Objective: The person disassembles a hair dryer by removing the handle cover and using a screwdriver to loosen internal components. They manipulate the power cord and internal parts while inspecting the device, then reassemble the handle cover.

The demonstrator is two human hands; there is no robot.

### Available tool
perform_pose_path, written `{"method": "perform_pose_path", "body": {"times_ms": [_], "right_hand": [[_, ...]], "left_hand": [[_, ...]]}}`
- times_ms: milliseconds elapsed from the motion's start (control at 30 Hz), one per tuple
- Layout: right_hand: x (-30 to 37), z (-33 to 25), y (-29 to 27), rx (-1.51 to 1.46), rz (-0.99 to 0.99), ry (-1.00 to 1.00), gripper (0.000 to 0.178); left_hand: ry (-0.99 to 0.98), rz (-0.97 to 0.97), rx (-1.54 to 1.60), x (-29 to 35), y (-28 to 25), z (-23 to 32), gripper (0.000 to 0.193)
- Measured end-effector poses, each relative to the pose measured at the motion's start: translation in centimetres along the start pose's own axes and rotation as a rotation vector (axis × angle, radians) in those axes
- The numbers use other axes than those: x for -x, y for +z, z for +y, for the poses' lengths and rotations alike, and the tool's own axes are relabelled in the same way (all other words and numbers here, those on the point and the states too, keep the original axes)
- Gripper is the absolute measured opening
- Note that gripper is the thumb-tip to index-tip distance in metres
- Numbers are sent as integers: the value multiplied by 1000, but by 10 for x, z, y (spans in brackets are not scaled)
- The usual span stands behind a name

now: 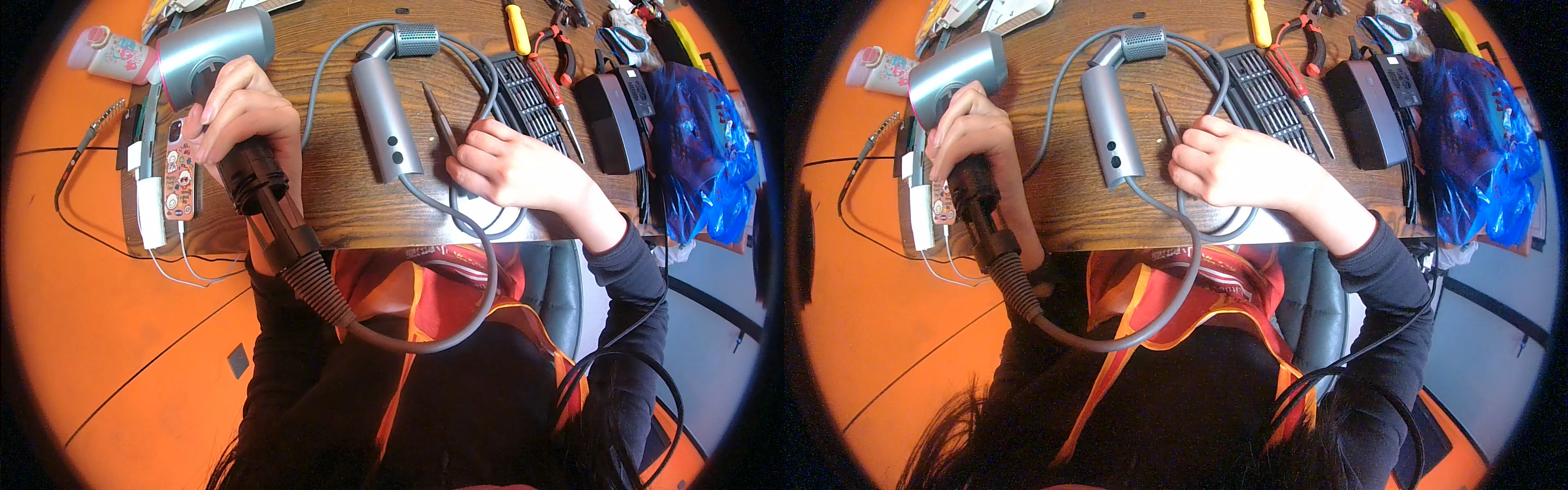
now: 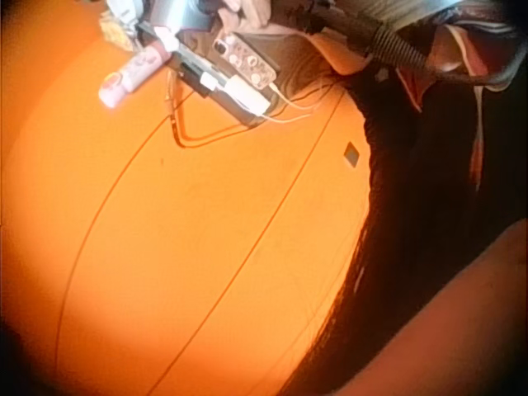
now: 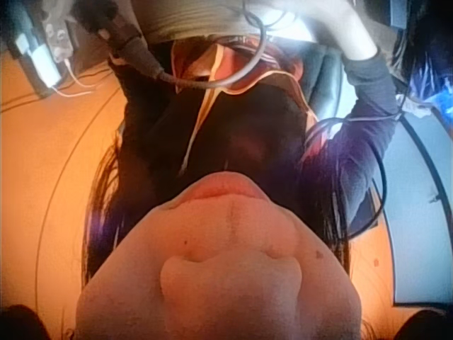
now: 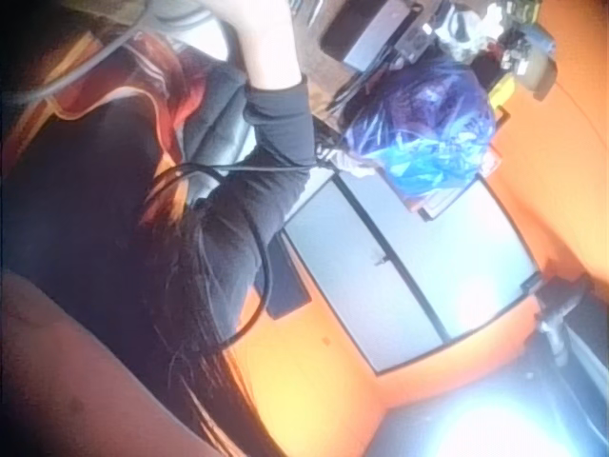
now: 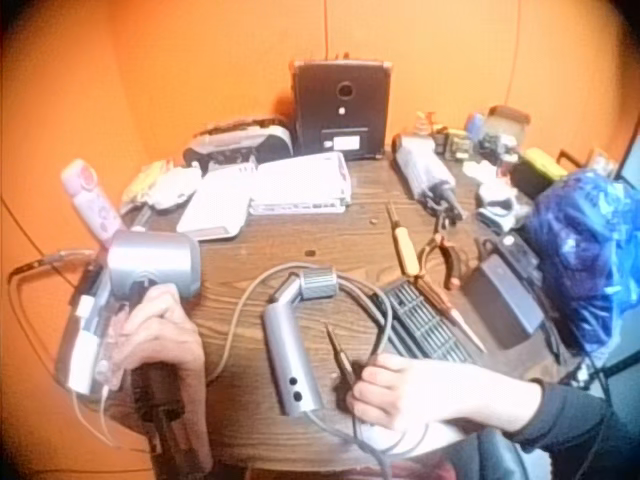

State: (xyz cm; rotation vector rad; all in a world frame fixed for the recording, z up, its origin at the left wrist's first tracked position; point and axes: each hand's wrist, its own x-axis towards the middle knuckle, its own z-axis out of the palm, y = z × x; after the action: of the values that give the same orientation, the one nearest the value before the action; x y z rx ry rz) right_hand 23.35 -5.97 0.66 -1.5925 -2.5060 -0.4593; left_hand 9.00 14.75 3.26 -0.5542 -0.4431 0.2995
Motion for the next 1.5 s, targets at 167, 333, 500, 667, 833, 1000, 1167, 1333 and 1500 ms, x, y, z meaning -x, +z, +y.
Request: {"method": "perform_pose_path", "body": {"times_ms": [167,333,500,667,833,1000,1167,1333,1500], "right_hand": [[-4,0,-18,14,-4,43,24],[-14,-11,-71,-664,207,754,22],[-45,-30,-83,-1187,-79,695,30],[-52,-40,-84,-1089,-211,690,33],[-45,-53,-75,-1000,93,667,32],[-25,-63,-67,-946,145,590,31],[1,-69,-63,-771,100,455,40],[7,-67,-56,-475,106,351,38],[-7,-75,-43,-17,101,166,28]], "left_hand": [[0,-5,-74,5,-3,-3,25],[-74,-118,-419,16,-8,-3,16],[-18,-221,-650,27,-20,-20,16],[36,-266,-1033,39,-27,-35,16],[38,-332,-1222,51,-38,-42,21],[31,-273,-1644,71,-39,-54,51],[-871,73,-1937,127,17,4,73],[-856,483,-1980,135,66,47,49],[-994,250,-2385,67,99,13,30]]}}
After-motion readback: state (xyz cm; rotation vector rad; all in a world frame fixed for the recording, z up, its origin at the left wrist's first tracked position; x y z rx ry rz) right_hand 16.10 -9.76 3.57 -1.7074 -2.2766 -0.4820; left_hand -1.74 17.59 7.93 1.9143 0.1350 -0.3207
